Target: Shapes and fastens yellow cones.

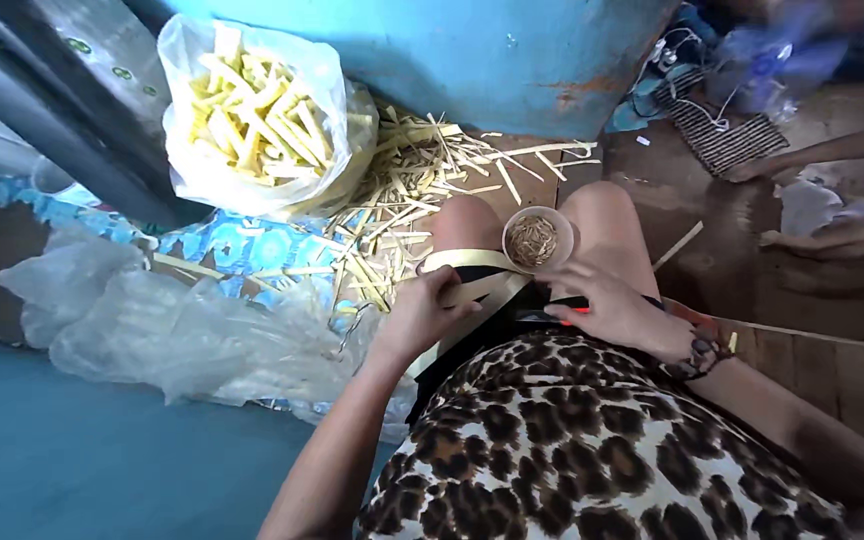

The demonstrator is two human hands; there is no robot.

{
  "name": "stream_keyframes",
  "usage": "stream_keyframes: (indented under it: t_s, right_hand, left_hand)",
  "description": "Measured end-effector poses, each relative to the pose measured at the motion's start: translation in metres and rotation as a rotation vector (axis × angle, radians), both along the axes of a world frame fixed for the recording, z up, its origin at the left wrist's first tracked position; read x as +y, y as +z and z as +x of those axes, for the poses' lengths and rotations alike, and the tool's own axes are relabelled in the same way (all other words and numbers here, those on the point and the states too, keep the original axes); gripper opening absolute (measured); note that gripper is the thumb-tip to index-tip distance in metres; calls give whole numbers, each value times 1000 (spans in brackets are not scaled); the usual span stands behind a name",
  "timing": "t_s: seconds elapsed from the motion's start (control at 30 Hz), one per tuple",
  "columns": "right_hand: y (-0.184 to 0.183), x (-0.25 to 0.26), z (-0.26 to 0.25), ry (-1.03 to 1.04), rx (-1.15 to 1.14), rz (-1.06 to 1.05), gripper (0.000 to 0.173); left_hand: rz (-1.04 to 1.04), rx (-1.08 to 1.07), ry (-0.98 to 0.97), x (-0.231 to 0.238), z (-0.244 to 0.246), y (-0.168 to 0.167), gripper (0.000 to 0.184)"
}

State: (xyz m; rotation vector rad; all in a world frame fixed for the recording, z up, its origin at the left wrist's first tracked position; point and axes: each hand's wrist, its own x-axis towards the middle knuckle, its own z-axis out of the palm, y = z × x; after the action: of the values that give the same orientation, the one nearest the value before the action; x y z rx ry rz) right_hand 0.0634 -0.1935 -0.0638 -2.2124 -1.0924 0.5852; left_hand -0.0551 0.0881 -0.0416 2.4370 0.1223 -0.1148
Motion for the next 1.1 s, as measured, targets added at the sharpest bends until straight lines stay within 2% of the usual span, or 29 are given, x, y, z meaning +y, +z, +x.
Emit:
stream_keyframes:
  t_s: [0.07, 0.13, 0.2, 0.27, 0.37, 0.43, 0.47, 0.5, 0.57, 0.63, 0.7, 0.77, 0.87, 0.9, 0.97, 1.0, 1.03, 1.1]
  right_hand:
    - [22, 15, 0, -7, -66, 195, 54]
    - [40, 33, -2, 93, -13, 350, 55]
    - [50, 45, -3, 213, 118, 448, 45]
    - [59, 44, 4, 236, 196, 458, 27]
    - [81, 14, 31, 118, 131, 358, 12]
    - [92, -17, 49, -22, 16, 280, 13]
    - [95, -28, 54, -101, -82, 225, 17]
    - [96, -32, 57, -163, -167, 181, 22]
    - [101, -14, 48, -165, -228, 124, 20]
    - [95, 20, 28, -68, -205, 93, 15]
    - [81, 43, 17, 73, -249, 65, 14]
    - [79, 45, 23, 86, -308, 74, 14]
    - [88, 41, 34, -62, -214, 257, 8]
    - [88, 46, 29, -110, -97, 402, 5]
    - [84, 61, 12, -202, 159, 760, 12]
    - [83, 68, 6, -227, 194, 892, 15]
    - [82, 74, 2, -246, 174, 988, 18]
    - [81, 80, 2, -231, -6, 1090, 17]
  left_hand:
    - [-170, -49, -54, -14, 2, 16, 35]
    - [-359, -197, -101, -26, 3, 28, 24]
    - [-532, -312, -144, -24, 2, 44, 19]
    - [-590, -378, -127, -3, -3, 62, 16]
    - [-499, -459, 50, 52, -22, 72, 8]
    - [-187, -459, 270, 90, -38, 63, 11]
    - [45, -373, 382, 101, -43, 56, 17]
    - [175, -236, 452, 102, -42, 50, 24]
    - [173, -90, 394, 75, -24, 39, 38]
    - [43, -135, 180, 17, -5, 31, 49]
    - [-99, -229, 20, -24, 9, 21, 33]
    - [-138, -203, -17, -29, 17, 19, 14]
    - [-189, -264, 33, -26, 20, 32, 12]
    - [-291, -350, 49, -34, 19, 41, 11]
    - [-533, -520, 92, -51, 20, 57, 9]
    - [-639, -566, 117, -55, 22, 62, 9]
    - [-731, -576, 136, -58, 23, 65, 9]
    - [-867, -538, 138, -60, 21, 66, 15]
